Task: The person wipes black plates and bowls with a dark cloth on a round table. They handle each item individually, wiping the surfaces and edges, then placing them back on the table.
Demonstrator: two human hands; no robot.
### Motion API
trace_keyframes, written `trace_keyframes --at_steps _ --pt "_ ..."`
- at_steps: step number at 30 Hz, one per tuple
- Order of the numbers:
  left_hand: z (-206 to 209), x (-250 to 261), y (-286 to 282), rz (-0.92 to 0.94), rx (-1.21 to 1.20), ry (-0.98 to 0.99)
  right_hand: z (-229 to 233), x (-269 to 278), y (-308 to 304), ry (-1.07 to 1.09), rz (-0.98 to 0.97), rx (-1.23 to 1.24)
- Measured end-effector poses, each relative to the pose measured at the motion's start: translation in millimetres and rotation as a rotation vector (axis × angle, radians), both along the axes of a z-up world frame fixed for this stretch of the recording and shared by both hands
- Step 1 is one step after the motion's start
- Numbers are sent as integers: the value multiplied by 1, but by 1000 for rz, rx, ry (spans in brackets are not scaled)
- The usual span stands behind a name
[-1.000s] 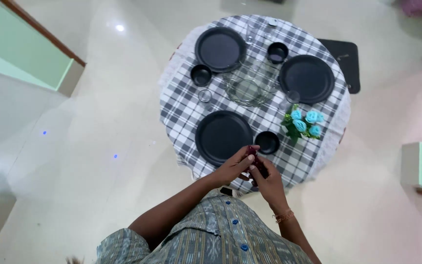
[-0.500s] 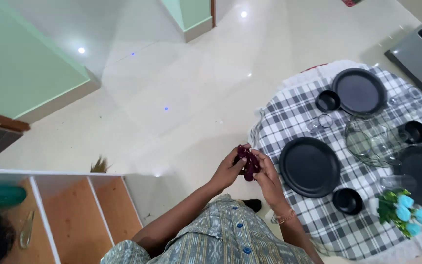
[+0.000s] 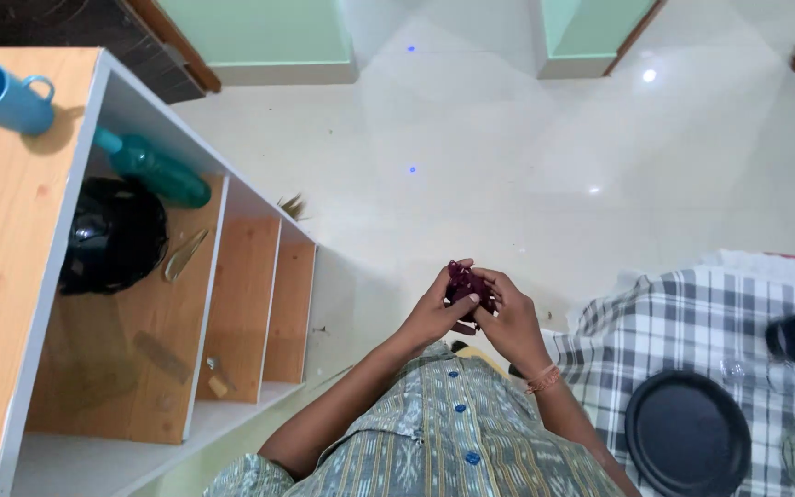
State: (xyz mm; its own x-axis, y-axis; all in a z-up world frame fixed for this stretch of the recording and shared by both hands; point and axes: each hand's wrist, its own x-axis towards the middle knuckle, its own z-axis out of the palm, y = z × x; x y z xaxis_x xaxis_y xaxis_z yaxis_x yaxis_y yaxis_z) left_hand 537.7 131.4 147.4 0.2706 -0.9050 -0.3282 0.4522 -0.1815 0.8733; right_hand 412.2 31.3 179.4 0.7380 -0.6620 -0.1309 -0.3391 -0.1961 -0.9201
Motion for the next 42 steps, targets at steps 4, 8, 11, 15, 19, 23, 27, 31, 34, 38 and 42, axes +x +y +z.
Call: trace_keyframes --at_steps 4,8,11,15,19,23,27,31,34,38,42 --pt "-22 3 0 220 -45 46 6 23 -17 89 229 -107" --pt "-37 18 5 449 -43 -10 12 53 -31 -52 508 -163" --pt "-41 16 15 602 -42 -54 14 72 -38 -55 683 -188" --pt "-34 24 44 809 42 -16 9 92 -36 -110 849 -37" --pt "-30 34 85 1054 75 -23 6 105 -30 -29 910 -82" --pt "-39 57 140 1287 170 -152 4 117 -18 52 957 -68" --pt "-43 94 207 1378 378 -419 9 129 -6 128 943 -97" --pt "-40 145 263 1361 813 -802 9 152 11 113 901 -103" --pt "-40 175 285 1290 958 -886 6 161 22 77 860 -97" --pt "-62 206 297 1120 975 -1253 2 173 38 89 796 -102" --pt "-105 217 305 955 1062 -1445 0 177 49 102 730 -84"
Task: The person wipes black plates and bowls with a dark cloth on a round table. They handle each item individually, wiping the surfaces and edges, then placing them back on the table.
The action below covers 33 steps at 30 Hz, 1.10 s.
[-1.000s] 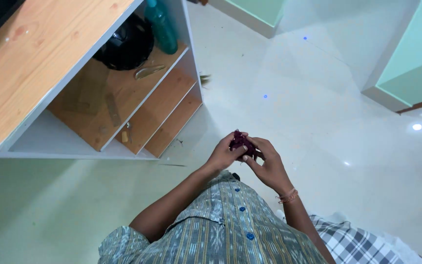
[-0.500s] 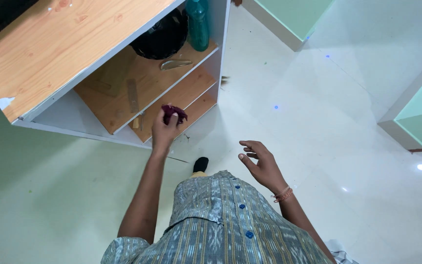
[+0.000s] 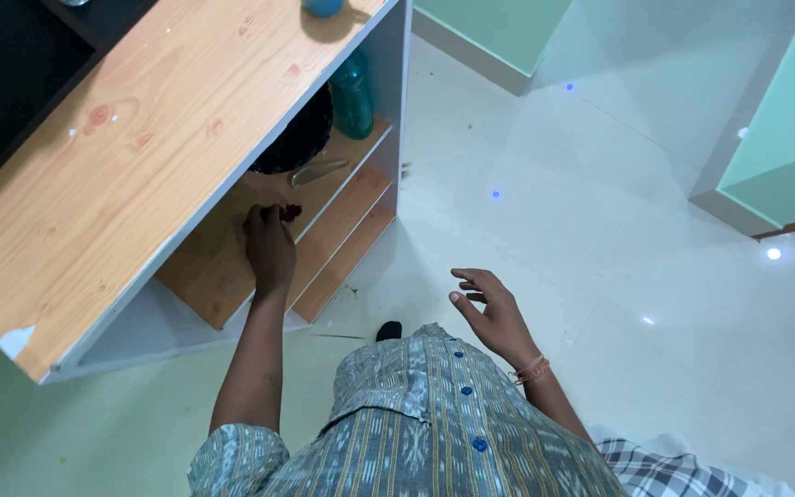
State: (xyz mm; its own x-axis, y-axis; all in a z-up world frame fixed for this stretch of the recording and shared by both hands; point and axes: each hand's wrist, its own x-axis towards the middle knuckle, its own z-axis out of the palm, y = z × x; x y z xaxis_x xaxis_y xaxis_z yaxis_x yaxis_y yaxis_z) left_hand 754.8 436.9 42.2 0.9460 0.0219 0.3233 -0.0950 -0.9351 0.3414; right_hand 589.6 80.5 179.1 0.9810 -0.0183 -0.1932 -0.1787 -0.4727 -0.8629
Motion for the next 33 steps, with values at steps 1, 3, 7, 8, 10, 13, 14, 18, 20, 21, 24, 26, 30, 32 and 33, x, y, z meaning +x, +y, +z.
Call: trace_keyframes --at_steps 1,3,7,8,10,13,14,18,20,21,24,26,30,32,33 --pt "-11 3 4 10 4 95 -1 1 1 -6 -20 0" --pt "-32 6 13 30 19 291 -3 -1 3 9 -71 -8" --pt "-54 9 22 -35 54 175 -7 -3 4 45 -163 -41" --pt "-55 12 21 -25 77 196 -8 -4 4 48 -176 -49" --pt "-53 14 20 -20 72 192 -9 -5 6 63 -198 -40" --pt "-45 23 18 -25 24 138 -8 -4 11 61 -198 -29" --pt "-43 25 22 -20 35 142 -7 -5 13 60 -194 -25" --pt "-42 29 26 -13 78 209 -5 -2 16 26 -168 -35" --pt "-41 27 25 -31 62 167 -5 -3 18 21 -169 -38" --pt "-39 25 24 -41 55 146 -5 -5 18 28 -175 -38" --pt "-24 15 12 -41 38 59 -6 -11 19 50 -203 -46" --pt "-11 2 -4 -123 35 -121 -8 -16 19 69 -224 -62" --pt "11 -8 -45 -166 -45 -135 -11 -32 19 121 -301 -62" --pt "20 -11 -69 -234 -102 -117 -12 -43 19 152 -349 -68" --pt "24 -12 -82 -270 -131 -107 -12 -49 18 144 -367 -68"
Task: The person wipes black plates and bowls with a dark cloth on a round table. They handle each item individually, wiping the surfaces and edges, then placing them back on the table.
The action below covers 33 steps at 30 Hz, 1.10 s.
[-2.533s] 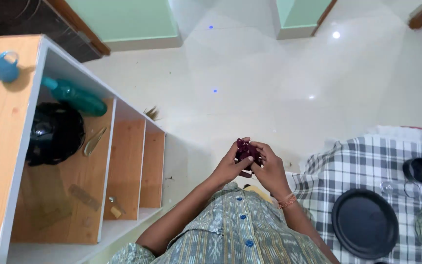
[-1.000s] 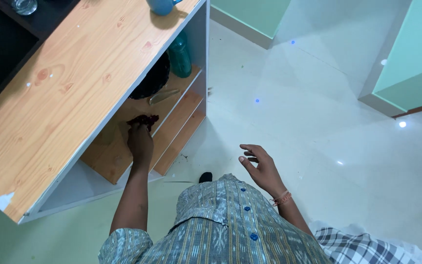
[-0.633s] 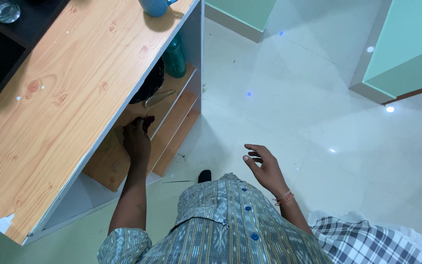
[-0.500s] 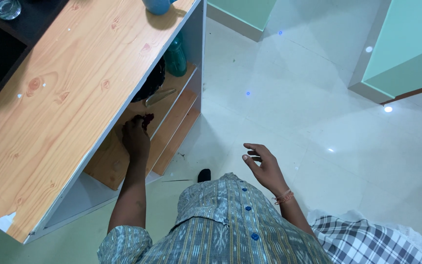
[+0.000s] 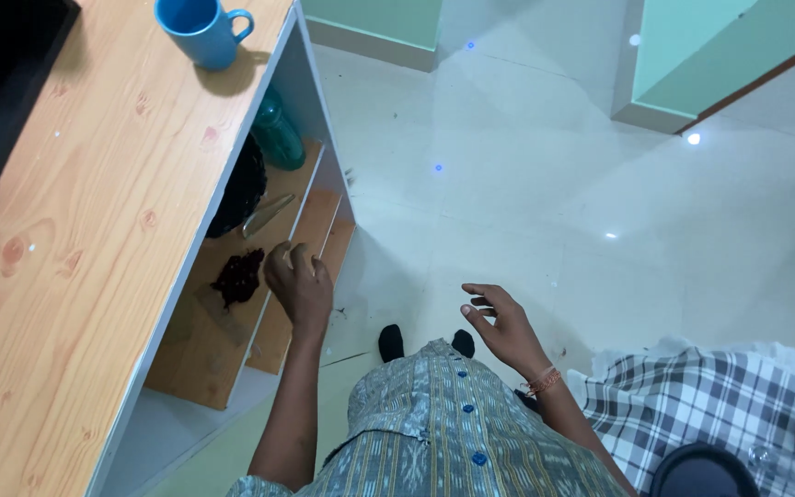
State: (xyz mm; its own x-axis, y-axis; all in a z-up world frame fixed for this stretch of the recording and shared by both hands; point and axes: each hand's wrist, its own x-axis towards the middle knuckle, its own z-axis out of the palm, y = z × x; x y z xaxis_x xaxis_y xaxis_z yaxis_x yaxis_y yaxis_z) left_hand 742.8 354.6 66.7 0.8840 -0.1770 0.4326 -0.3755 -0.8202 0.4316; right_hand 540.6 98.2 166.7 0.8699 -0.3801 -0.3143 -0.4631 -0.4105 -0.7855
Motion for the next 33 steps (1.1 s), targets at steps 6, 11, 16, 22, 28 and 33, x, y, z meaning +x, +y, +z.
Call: trace_keyframes --at_steps 6,11,16,22,28,33 --pt "3 -28 -85 -506 -155 228 -3 -54 -5 -43 -132 -41" --pt "2 -75 -153 -825 -196 435 -1 -124 -10 -100 -376 -56" --pt "9 -144 -202 -1099 -112 556 -8 -203 -12 -141 -619 -35" --pt "12 -236 -245 -1344 -26 671 -10 -306 -11 -155 -811 -65" --pt "11 -337 -283 -1569 143 737 -25 -416 -8 -163 -1085 -35" --pt "13 -406 -308 -1795 261 747 -60 -496 15 -191 -1330 29"
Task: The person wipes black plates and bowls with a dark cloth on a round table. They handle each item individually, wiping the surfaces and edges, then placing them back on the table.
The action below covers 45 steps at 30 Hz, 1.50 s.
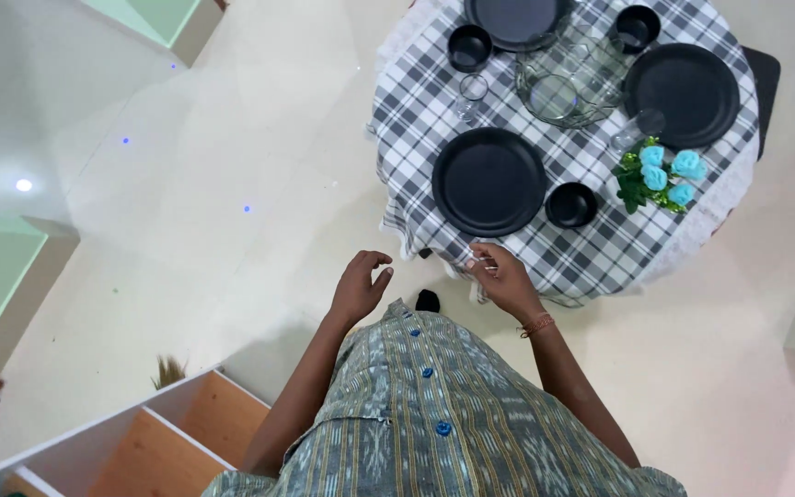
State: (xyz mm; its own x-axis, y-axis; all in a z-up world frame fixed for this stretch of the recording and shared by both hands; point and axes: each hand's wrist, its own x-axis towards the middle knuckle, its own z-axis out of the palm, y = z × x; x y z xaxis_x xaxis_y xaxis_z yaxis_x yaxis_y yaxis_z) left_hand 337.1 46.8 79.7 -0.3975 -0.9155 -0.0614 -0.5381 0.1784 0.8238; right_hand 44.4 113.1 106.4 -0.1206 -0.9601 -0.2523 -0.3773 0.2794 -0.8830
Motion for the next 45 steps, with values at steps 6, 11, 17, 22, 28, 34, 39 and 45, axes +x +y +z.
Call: trace_keyframes --at_steps 6,11,17,22,28,34,39,45 --pt "-29 -49 -38 -134 23 -38 -80 -52 24 66 -176 97" --pt "-82 -74 -79 -151 189 34 -131 -54 23 -85 -320 182" --pt "-101 -108 -151 -111 260 16 -132 -42 -27 -428 -769 322" --pt "-79 -142 -214 -139 202 -26 -124 -38 -58 -531 -1036 363" --pt "-64 -174 -257 -247 375 -44 -113 -28 -90 -488 -1212 430" --pt "-81 -189 -290 -311 649 -73 -90 -17 -106 -551 -1341 380" --pt "-93 -178 -300 -354 890 -53 -88 2 -98 -565 -1366 316" --pt "-104 -153 -295 -382 987 87 -103 24 -73 -550 -1354 194"
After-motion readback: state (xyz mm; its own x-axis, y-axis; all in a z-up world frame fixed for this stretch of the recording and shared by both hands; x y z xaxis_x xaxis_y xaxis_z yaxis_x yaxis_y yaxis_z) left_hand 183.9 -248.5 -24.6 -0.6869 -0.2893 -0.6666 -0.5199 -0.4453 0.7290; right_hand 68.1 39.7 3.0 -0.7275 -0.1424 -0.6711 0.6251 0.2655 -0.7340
